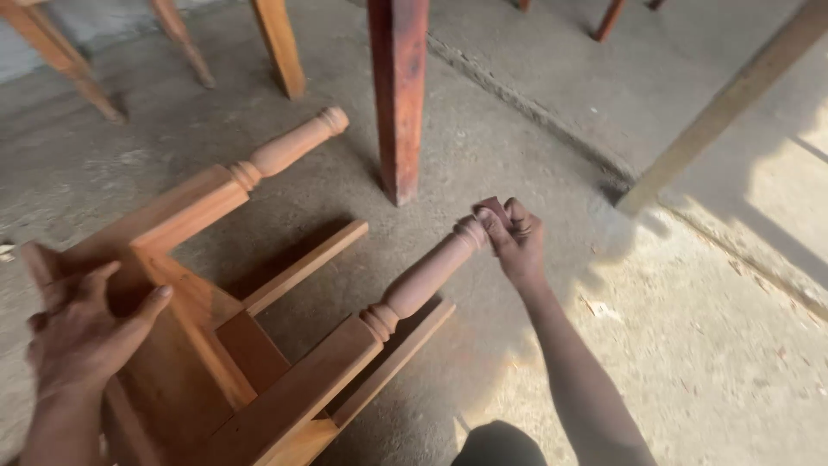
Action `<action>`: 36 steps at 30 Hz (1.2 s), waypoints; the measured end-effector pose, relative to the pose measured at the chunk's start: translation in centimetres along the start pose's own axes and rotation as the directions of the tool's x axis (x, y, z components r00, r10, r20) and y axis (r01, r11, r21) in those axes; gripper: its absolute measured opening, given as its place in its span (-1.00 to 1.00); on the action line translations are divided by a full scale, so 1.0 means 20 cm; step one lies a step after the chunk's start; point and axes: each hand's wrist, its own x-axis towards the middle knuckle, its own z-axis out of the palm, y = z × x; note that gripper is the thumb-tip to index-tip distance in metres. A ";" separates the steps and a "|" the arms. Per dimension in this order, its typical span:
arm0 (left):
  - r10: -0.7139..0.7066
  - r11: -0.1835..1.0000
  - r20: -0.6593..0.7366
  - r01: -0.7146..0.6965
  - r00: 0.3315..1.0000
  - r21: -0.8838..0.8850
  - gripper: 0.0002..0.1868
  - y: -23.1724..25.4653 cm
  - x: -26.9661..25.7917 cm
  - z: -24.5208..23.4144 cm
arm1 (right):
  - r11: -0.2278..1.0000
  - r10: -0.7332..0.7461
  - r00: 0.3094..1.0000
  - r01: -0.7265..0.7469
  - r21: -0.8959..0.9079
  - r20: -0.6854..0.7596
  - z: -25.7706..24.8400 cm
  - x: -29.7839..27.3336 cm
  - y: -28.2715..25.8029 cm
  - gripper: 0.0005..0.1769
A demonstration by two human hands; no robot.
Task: The person sands the legs of a wooden chair using sandpaper.
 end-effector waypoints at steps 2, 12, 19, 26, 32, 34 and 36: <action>-0.020 0.998 0.020 0.021 1.000 -0.052 0.00 0.07 -0.14 -0.16 | 0.998 0.051 0.992 -0.054 0.025 0.113 0.08 0.11 -0.08 -0.49; 0.034 0.996 0.019 -0.032 0.999 -0.086 0.04 0.05 -0.07 -0.09 | 0.967 0.196 0.972 -0.169 0.193 -0.132 -0.04 -0.28 -0.22 -0.73; -0.003 0.995 -0.022 0.001 1.000 -0.099 0.09 -0.01 0.02 0.05 | 0.794 -0.181 0.982 0.176 -0.582 0.049 0.08 0.01 -0.48 -0.59; 0.029 0.999 -0.034 -0.031 0.999 -0.037 0.12 0.00 0.02 0.05 | 0.819 -0.166 0.960 0.261 -0.511 0.224 0.01 -0.08 -0.38 -0.53; 0.032 0.996 -0.065 -0.037 0.997 -0.087 0.10 0.02 -0.01 0.03 | 0.626 -0.306 0.922 0.383 -0.679 0.237 0.18 0.09 -0.54 -0.60; 0.051 0.995 -0.073 -0.057 0.996 -0.079 0.11 0.01 -0.02 0.03 | 0.543 -0.296 0.932 0.345 -0.766 0.210 0.17 -0.03 -0.49 -0.62; 0.108 0.990 -0.143 -0.119 0.984 -0.071 0.06 0.02 -0.03 0.02 | 0.842 -0.227 0.973 0.218 -0.494 0.042 0.06 -0.19 -0.36 -0.62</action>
